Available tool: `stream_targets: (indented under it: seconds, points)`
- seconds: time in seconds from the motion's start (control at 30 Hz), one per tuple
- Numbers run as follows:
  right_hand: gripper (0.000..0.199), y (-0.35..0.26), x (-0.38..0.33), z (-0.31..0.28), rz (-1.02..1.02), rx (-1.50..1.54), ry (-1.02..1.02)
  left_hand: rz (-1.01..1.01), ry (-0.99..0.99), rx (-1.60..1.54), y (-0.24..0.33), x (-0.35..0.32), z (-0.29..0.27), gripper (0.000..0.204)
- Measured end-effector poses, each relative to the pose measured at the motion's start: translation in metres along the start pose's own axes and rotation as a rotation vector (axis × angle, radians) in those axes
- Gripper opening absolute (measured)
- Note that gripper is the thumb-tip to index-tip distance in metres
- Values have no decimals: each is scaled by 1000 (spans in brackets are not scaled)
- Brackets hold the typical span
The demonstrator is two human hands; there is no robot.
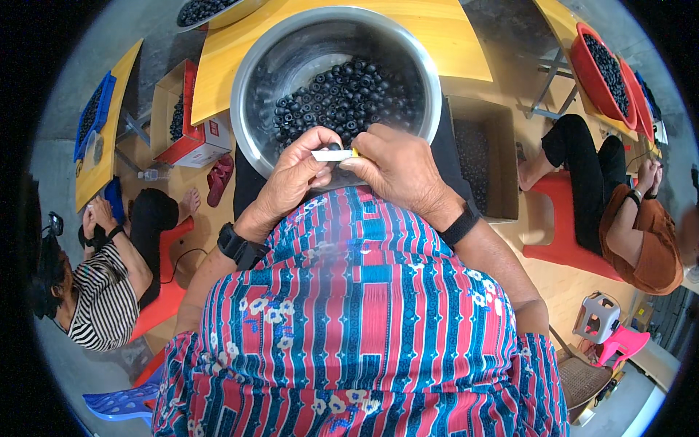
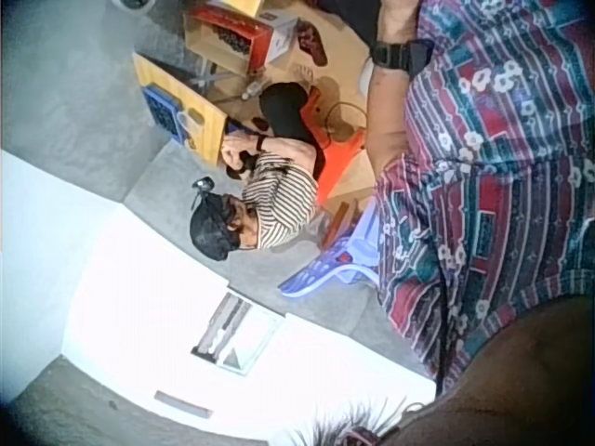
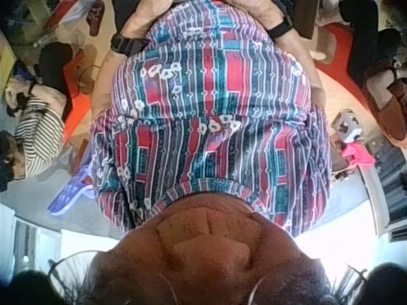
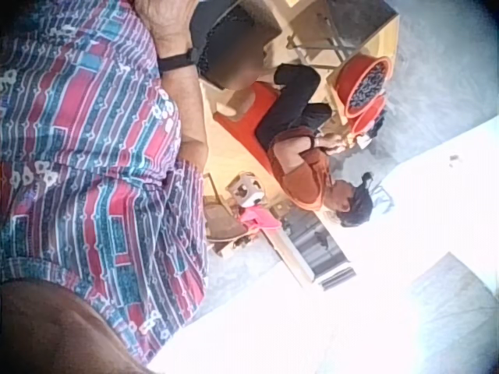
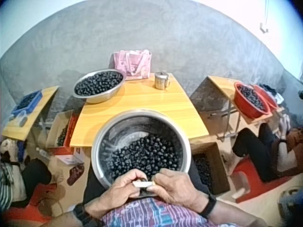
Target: The recorder is sorting and processing black olives in a metal bowl using a small blade to remove stems or pits.
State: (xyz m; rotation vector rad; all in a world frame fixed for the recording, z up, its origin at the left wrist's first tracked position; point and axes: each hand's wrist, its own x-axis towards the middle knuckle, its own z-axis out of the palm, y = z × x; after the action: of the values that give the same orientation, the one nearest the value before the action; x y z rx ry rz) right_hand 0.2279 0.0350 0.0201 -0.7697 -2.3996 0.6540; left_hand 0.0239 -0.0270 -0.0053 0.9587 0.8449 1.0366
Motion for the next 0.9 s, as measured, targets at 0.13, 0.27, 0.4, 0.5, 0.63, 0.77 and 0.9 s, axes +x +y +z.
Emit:
stream_targets:
  seconds: [0.13,0.27,0.4,0.5,0.63,0.77,0.9]
  points:
    - [27,4,1,3,97,13,31,20,-40,-51,-1,0,3,19]
    - [26,10,0,6,212,98,105,26,-55,-20,-2,0,-1,24]
    - [26,7,0,2,155,216,69,48,-39,-108,-7,1,-4,23]
    - [25,4,0,1,49,131,-22,73,-21,-117,-7,1,-3,19]
    - [26,6,-1,3,32,106,12,68,-26,-83,-7,1,-4,15]
    - [27,2,0,0,15,35,-32,37,-10,-20,-2,0,-2,18]
    - [27,2,0,0,12,32,-30,40,-5,-24,-2,0,-1,14]
